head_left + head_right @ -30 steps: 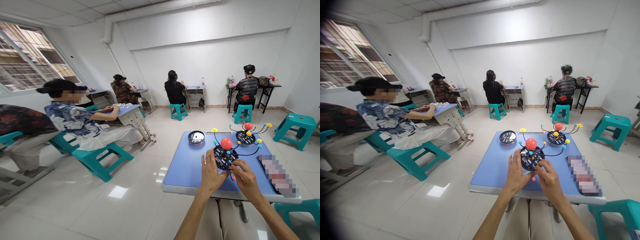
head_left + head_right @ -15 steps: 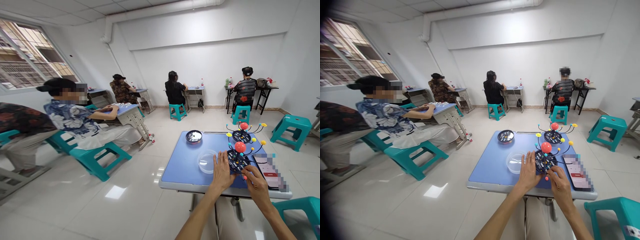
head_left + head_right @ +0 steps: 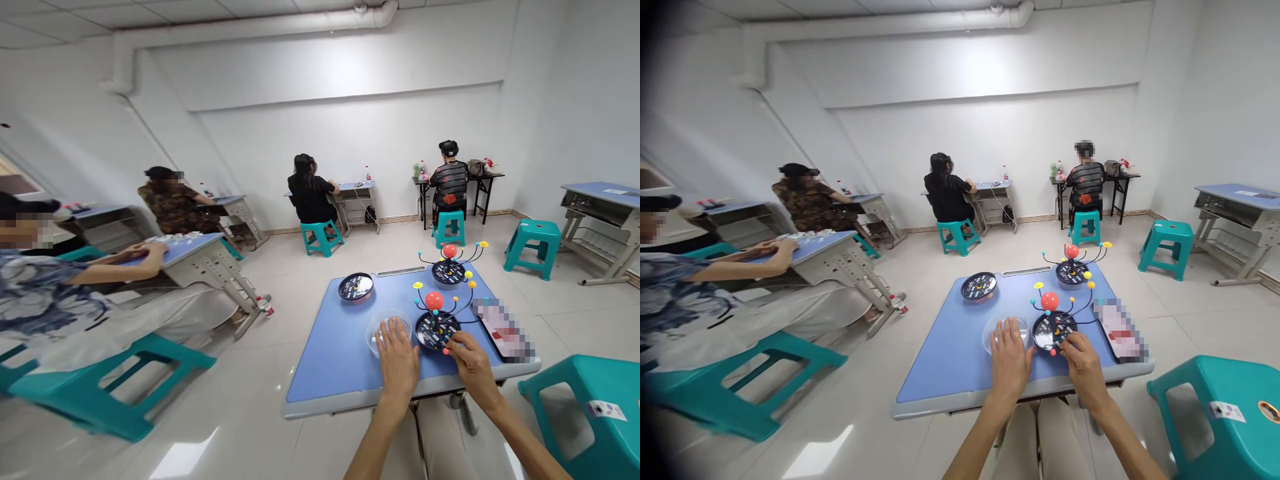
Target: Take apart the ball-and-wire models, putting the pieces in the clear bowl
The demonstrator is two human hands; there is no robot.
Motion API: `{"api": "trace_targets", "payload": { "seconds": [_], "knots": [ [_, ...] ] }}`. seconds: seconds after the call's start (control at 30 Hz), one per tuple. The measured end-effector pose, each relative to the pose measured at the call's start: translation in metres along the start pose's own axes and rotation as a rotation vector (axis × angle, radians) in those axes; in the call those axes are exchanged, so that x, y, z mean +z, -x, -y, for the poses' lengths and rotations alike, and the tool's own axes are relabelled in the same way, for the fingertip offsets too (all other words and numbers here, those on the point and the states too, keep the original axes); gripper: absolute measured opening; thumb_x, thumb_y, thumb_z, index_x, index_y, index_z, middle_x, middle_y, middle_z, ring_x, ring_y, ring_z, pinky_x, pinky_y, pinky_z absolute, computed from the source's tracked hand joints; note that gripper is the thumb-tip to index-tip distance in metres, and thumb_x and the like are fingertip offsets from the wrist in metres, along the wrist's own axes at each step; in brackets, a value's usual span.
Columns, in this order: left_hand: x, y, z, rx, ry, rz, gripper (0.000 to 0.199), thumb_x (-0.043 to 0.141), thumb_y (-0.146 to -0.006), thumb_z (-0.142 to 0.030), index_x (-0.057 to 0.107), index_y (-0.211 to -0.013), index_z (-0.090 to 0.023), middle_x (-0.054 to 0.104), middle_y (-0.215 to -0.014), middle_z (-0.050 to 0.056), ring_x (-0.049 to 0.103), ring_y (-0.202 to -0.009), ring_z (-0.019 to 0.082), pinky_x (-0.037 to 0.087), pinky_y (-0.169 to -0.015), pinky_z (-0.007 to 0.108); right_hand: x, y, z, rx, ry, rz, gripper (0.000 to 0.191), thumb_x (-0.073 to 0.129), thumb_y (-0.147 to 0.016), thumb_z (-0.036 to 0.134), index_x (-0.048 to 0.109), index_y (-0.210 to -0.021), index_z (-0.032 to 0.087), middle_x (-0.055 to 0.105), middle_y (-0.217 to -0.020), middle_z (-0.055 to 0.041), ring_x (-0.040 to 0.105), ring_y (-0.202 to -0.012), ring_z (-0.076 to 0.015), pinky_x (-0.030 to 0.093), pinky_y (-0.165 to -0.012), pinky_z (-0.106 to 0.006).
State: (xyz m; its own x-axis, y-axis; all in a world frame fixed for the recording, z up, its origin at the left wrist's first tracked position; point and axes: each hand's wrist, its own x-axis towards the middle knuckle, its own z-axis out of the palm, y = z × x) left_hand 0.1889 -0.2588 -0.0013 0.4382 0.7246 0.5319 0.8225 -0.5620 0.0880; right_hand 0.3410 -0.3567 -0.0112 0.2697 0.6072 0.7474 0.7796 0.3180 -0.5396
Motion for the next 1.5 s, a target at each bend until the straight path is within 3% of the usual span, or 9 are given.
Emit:
{"api": "trace_targets", "payload": {
  "seconds": [0.27, 0.43, 0.63, 0.77, 0.9, 1.07, 1.3, 1.5],
  "knots": [
    [0.002, 0.016, 0.057, 0.0, -0.045, -0.071, 0.043, 0.04, -0.094, -0.022, 0.051, -0.132, -0.005, 0.053, -0.134, 0.023, 0.043, -0.133, 0.037, 0.043, -0.105, 0.054, 0.023, -0.005, -0.004, 0.015, 0.073, 0.077, 0.027, 0.048, -0.092, 0.009, 0.072, -0.089, 0.022, 0.066, -0.088, -0.0066, 0.061, -0.087, -0.0183, 0.052, -0.073, -0.029],
    [0.0, 0.027, 0.081, 0.022, 0.046, -0.102, 0.042, 0.037, -0.096, -0.028, 0.051, -0.132, -0.01, 0.051, -0.136, 0.021, 0.039, -0.137, 0.036, 0.043, -0.105, 0.056, 0.027, -0.012, -0.004, 0.078, 0.305, 0.256, 0.029, 0.052, -0.088, 0.005, 0.074, -0.085, 0.023, 0.069, -0.09, -0.0059, 0.061, -0.089, -0.0199, 0.047, -0.073, -0.031],
    [-0.018, 0.04, 0.085, 0.024, 0.129, -0.119, 0.049, 0.041, -0.096, -0.031, 0.037, -0.143, -0.016, 0.041, -0.147, 0.02, 0.033, -0.142, 0.035, 0.041, -0.107, 0.058, 0.039, -0.033, -0.001, 0.079, 0.374, 0.404, 0.03, 0.051, -0.088, 0.007, 0.075, -0.088, 0.023, 0.071, -0.096, -0.0083, 0.059, -0.095, -0.0221, 0.045, -0.078, -0.033],
    [-0.022, 0.043, 0.089, -0.144, 0.122, -0.143, 0.074, 0.055, -0.09, -0.045, 0.024, -0.149, -0.012, 0.032, -0.151, 0.025, 0.028, -0.143, 0.041, 0.037, -0.108, 0.062, 0.053, -0.044, -0.001, 0.055, 0.388, 0.459, 0.03, 0.05, -0.088, 0.006, 0.075, -0.089, 0.022, 0.07, -0.098, -0.0086, 0.057, -0.097, -0.0229, 0.044, -0.077, -0.033],
    [-0.01, 0.045, 0.102, -0.288, 0.228, -0.109, 0.093, 0.064, -0.082, -0.053, 0.016, -0.151, -0.014, 0.041, -0.145, 0.024, 0.04, -0.136, 0.04, 0.04, -0.105, 0.061, 0.064, -0.05, -0.001, 0.062, 0.403, 0.482, 0.029, 0.051, -0.088, 0.007, 0.075, -0.089, 0.021, 0.07, -0.102, -0.0087, 0.057, -0.101, -0.0236, 0.044, -0.08, -0.034],
    [-0.003, 0.045, 0.11, -0.347, 0.304, -0.085, 0.089, 0.065, -0.081, -0.049, 0.018, -0.151, -0.018, 0.048, -0.141, 0.019, 0.044, -0.133, 0.037, 0.04, -0.106, 0.058, 0.068, -0.049, -0.003, 0.047, 0.403, 0.467, 0.028, 0.05, -0.089, 0.009, 0.074, -0.093, 0.021, 0.07, -0.104, -0.0097, 0.058, -0.101, -0.0242, 0.044, -0.081, -0.035],
    [-0.002, 0.03, 0.109, -0.342, 0.2, -0.109, 0.087, 0.066, -0.081, -0.047, 0.022, -0.149, -0.013, 0.053, -0.135, 0.022, 0.048, -0.13, 0.036, 0.04, -0.105, 0.056, 0.068, -0.047, 0.006, 0.026, 0.391, 0.497, 0.036, 0.046, -0.088, 0.004, 0.071, -0.11, 0.02, 0.07, -0.114, -0.0105, 0.058, -0.11, -0.025, 0.044, -0.088, -0.038],
    [-0.004, 0.029, 0.113, -0.363, 0.189, -0.136, 0.081, 0.063, -0.083, -0.044, 0.027, -0.147, -0.012, 0.051, -0.137, 0.023, 0.045, -0.132, 0.037, 0.042, -0.102, 0.057, 0.062, -0.049, 0.008, -0.016, 0.368, 0.493, 0.046, 0.041, -0.081, -0.004, 0.072, -0.104, 0.021, 0.072, -0.11, -0.0088, 0.061, -0.107, -0.0219, 0.044, -0.088, -0.035]
  ]
}}
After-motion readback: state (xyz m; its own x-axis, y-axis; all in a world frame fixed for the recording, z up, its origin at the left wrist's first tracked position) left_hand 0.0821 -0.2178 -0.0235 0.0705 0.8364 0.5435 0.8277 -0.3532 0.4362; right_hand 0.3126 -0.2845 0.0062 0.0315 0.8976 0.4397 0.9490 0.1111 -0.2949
